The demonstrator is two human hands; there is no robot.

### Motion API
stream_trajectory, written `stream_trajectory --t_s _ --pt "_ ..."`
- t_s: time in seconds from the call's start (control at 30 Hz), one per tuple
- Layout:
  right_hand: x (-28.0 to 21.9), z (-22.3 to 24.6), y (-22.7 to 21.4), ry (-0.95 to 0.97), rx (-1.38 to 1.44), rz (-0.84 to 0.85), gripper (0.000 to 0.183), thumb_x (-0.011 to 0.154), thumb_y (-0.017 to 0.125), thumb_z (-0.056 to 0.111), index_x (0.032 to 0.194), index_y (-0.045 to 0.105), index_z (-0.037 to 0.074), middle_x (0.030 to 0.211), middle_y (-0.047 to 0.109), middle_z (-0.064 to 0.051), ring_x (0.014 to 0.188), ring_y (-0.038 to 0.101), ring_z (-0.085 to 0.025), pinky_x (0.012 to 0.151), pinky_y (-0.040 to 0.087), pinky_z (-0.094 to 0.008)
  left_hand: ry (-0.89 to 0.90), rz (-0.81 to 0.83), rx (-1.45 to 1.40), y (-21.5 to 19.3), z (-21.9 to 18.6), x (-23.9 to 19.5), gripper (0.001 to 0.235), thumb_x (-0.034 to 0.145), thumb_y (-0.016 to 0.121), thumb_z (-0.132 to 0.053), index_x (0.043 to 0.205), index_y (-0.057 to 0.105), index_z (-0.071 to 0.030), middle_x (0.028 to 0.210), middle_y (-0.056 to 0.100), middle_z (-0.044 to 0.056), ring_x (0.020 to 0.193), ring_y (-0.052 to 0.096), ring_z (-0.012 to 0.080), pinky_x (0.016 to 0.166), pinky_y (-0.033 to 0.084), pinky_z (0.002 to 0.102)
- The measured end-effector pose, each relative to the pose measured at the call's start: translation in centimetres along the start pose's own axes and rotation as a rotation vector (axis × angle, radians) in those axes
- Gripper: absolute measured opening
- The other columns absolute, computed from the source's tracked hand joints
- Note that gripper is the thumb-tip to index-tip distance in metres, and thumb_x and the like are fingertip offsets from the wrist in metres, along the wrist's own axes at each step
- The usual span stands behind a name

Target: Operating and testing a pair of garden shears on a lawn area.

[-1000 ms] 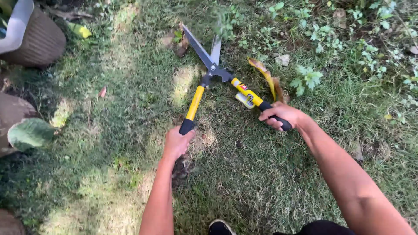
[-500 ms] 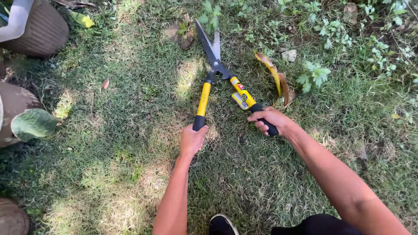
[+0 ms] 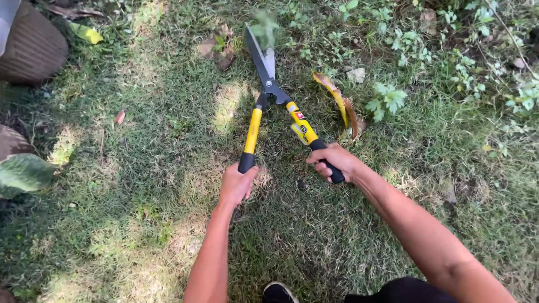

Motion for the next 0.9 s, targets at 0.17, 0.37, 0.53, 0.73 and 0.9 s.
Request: stream_trajectory --t_s 0.17,0.37,0.53,0.73,0.9 --pt "-0.5 -1.5 -0.3 -0.011 0.052 0.007 0.016 0.083 0.071 0.009 0.088 0.056 0.006 0.052 0.050 0.003 0.035 0.044 -0.007 0.029 0.039 -0.027 -0.046 0.024 0.009 -0.9 0.4 -0.8 0.015 0.088 0.070 -0.015 0.087 0.065 -0.001 0.054 0.055 0.002 0.036 0.048 0.0112 0.032 0.039 0.030" --pt "-2.2 -3.2 -1.7 -0.083 0.004 0.065 0.021 0.084 0.074 0.006 0.085 0.054 0.001 0.054 0.055 -0.001 0.036 0.048 -0.009 0.030 0.041 -0.028 -0.113 0.003 0.103 -3.7 0.6 -3.7 0.016 0.087 0.070 -0.016 0.099 0.066 -0.006 0.056 0.054 0.001 0.038 0.048 0.0104 0.034 0.038 0.029" --pt "-3.7 -4.2 -0.7 -0.065 -0.042 -0.010 0.017 0.083 0.074 0.006 0.087 0.058 0.002 0.054 0.056 0.000 0.035 0.047 -0.007 0.029 0.040 -0.025 -0.108 0.002 0.076 -3.8 0.5 -4.5 0.018 0.087 0.072 -0.019 0.097 0.066 -0.005 0.056 0.052 0.000 0.037 0.045 0.0103 0.034 0.035 0.029" --pt "-2.2 -5.1 -2.1 -0.046 0.135 0.052 0.018 0.084 0.073 0.004 0.086 0.055 0.004 0.054 0.053 0.002 0.034 0.046 -0.007 0.029 0.040 -0.025 -0.125 0.037 0.173 -3.4 -0.1 -2.9 0.023 0.088 0.073 -0.022 0.093 0.062 -0.002 0.057 0.055 0.000 0.039 0.049 0.0107 0.035 0.038 0.030" --pt "-1.5 -4.2 -2.0 -0.012 0.156 0.081 0.020 0.086 0.071 0.007 0.084 0.051 0.005 0.053 0.051 0.002 0.034 0.047 -0.008 0.030 0.041 -0.027 -0.092 0.045 0.178 -3.2 -0.5 -1.8 0.021 0.088 0.072 -0.020 0.089 0.064 0.000 0.057 0.055 0.000 0.038 0.049 0.0104 0.034 0.038 0.029"
Point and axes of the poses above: each hand's wrist, its own x-axis towards the middle knuckle, its own y-axis out of the palm, z = x × y, the point moved 4 cm from there along x, towards the middle knuckle
